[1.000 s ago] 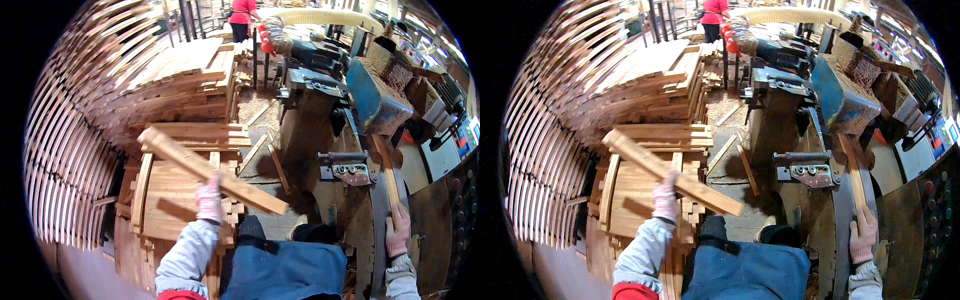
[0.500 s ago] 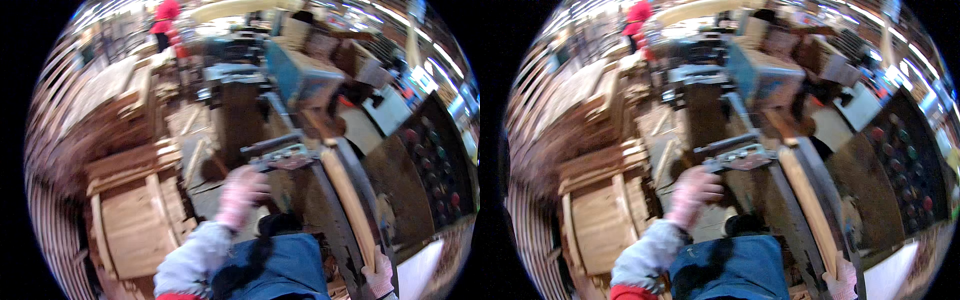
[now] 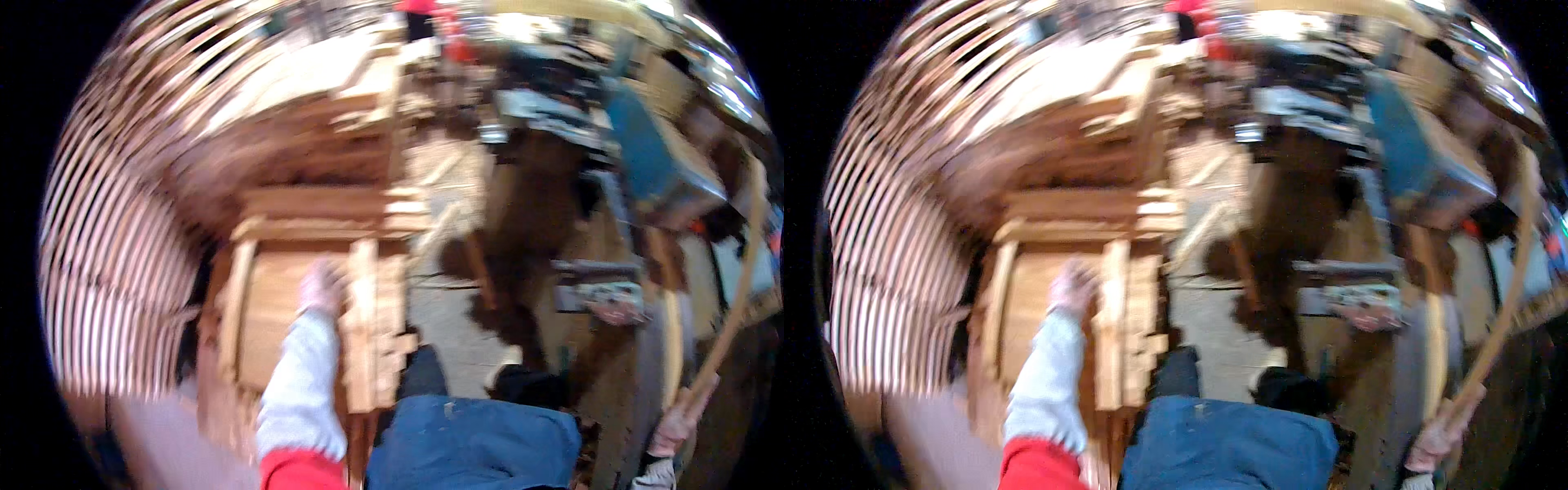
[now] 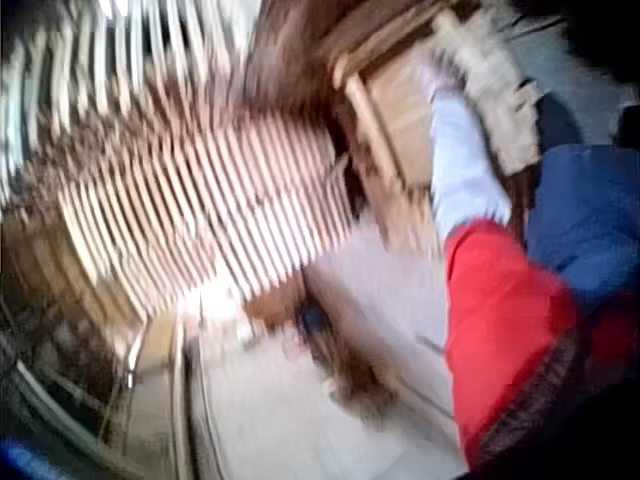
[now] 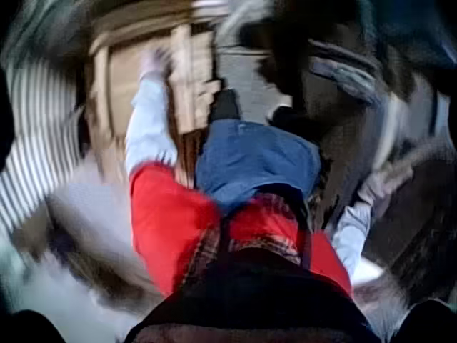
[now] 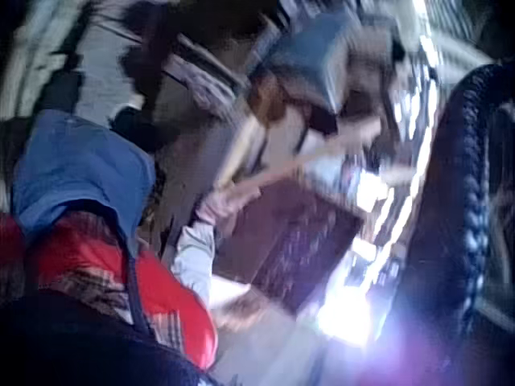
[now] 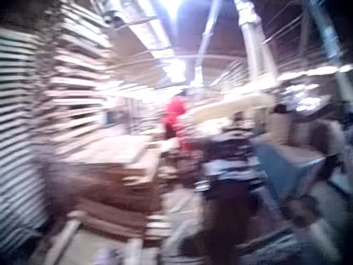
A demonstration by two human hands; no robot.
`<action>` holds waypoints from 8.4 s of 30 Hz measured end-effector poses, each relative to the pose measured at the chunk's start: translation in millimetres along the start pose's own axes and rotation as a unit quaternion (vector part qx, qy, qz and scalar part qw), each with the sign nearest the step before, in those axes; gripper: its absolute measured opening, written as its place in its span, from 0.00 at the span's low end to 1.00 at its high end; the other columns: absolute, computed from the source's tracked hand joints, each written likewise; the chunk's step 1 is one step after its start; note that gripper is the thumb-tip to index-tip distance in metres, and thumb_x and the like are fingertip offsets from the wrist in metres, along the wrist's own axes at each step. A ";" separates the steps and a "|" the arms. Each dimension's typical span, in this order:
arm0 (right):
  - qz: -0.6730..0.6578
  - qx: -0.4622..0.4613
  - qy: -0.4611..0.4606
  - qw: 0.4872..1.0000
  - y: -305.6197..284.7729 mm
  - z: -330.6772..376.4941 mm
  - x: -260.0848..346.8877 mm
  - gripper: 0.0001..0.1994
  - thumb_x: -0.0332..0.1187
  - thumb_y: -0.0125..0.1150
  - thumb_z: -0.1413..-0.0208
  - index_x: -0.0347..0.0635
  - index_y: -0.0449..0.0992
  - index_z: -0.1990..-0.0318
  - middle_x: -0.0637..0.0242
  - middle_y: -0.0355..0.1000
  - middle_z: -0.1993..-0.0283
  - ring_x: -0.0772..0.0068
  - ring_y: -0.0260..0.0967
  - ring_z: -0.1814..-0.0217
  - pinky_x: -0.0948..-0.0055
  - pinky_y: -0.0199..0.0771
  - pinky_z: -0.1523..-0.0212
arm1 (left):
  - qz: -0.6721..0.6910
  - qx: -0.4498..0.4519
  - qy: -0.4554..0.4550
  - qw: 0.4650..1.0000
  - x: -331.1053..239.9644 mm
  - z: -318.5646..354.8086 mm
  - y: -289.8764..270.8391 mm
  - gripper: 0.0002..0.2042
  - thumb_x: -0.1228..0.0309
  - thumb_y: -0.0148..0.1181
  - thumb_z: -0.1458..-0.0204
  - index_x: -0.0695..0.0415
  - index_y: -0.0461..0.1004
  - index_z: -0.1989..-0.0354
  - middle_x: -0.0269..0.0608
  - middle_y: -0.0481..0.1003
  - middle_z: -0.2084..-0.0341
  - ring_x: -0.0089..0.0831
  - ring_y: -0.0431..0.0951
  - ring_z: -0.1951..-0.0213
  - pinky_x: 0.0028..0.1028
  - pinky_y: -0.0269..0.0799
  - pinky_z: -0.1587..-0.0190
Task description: The person picks up wooden planks from a large stack, feeds them individually through a planing machine, and moves wood pieces aside to maintain order in the workspace.
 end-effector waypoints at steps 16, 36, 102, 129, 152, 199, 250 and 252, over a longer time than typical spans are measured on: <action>0.418 0.297 -0.103 0.852 -152.9 176.0 36.9 0.26 0.33 0.56 0.36 0.31 0.65 0.33 0.40 0.62 0.32 0.40 0.60 0.32 0.54 0.61 0.34 | -0.020 -0.183 0.082 0.980 -12.7 -107.5 16.4 0.36 0.56 0.71 0.50 0.69 0.67 0.40 0.51 0.74 0.47 0.48 0.77 0.53 0.50 0.78 0.51; 0.113 0.377 -0.362 0.845 128.8 80.2 232.8 0.43 0.38 0.77 0.65 0.37 0.67 0.36 0.44 0.71 0.42 0.41 0.69 0.42 0.51 0.70 0.41 | -0.176 0.294 0.018 0.939 84.9 298.9 185.2 0.30 0.51 0.68 0.46 0.68 0.73 0.48 0.44 0.79 0.59 0.31 0.78 0.59 0.31 0.75 0.55; 0.248 0.294 -0.138 0.913 -30.4 82.0 104.5 0.45 0.35 0.76 0.65 0.34 0.63 0.34 0.48 0.73 0.43 0.46 0.71 0.41 0.59 0.70 0.39 | -0.279 0.510 -0.133 0.803 219.7 474.7 248.9 0.33 0.55 0.71 0.50 0.65 0.65 0.43 0.48 0.75 0.54 0.38 0.77 0.54 0.35 0.74 0.49; 0.101 0.164 0.015 0.981 17.4 -2.0 30.5 0.41 0.17 0.55 0.54 0.31 0.53 0.27 0.51 0.56 0.26 0.60 0.58 0.27 0.67 0.55 0.29 | -0.966 0.222 0.116 0.065 -77.8 -58.5 137.3 0.26 0.67 0.62 0.51 0.49 0.73 0.39 0.45 0.74 0.41 0.45 0.71 0.37 0.43 0.64 0.36; 0.012 0.112 -0.050 0.992 49.8 -34.8 44.7 0.33 0.20 0.53 0.42 0.37 0.57 0.27 0.53 0.57 0.25 0.56 0.55 0.25 0.64 0.52 0.27 | -0.857 0.127 0.405 0.292 -166.5 155.6 68.1 0.27 0.73 0.69 0.58 0.51 0.71 0.44 0.47 0.78 0.54 0.47 0.77 0.49 0.40 0.73 0.46; 0.342 0.285 -0.092 0.891 -176.3 159.3 53.0 0.29 0.32 0.63 0.42 0.39 0.66 0.32 0.43 0.71 0.42 0.41 0.69 0.44 0.54 0.69 0.42 | -0.723 0.352 0.480 0.351 44.5 340.9 304.1 0.27 0.67 0.72 0.60 0.56 0.72 0.48 0.51 0.76 0.55 0.49 0.76 0.51 0.43 0.74 0.48; -0.045 0.471 -0.044 0.880 81.1 88.7 184.4 0.42 0.41 0.73 0.52 0.38 0.60 0.30 0.50 0.65 0.32 0.55 0.60 0.28 0.65 0.57 0.28 | -0.010 0.357 -0.038 0.933 128.1 396.7 205.3 0.19 0.65 0.67 0.45 0.64 0.72 0.51 0.43 0.78 0.67 0.32 0.80 0.64 0.32 0.78 0.60; -0.034 0.488 0.054 0.871 65.3 113.1 169.1 0.46 0.41 0.73 0.52 0.37 0.56 0.28 0.50 0.62 0.29 0.60 0.61 0.28 0.69 0.58 0.29 | 0.023 0.501 -0.014 0.865 152.3 429.2 223.0 0.28 0.63 0.67 0.44 0.61 0.62 0.39 0.46 0.75 0.54 0.35 0.77 0.53 0.36 0.75 0.48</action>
Point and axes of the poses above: each hand's wrist, its own z-axis away from the middle knuckle, its own y-axis out of the palm, x = y × z, the point moved 10 cm from there along -z, towards the middle knuckle
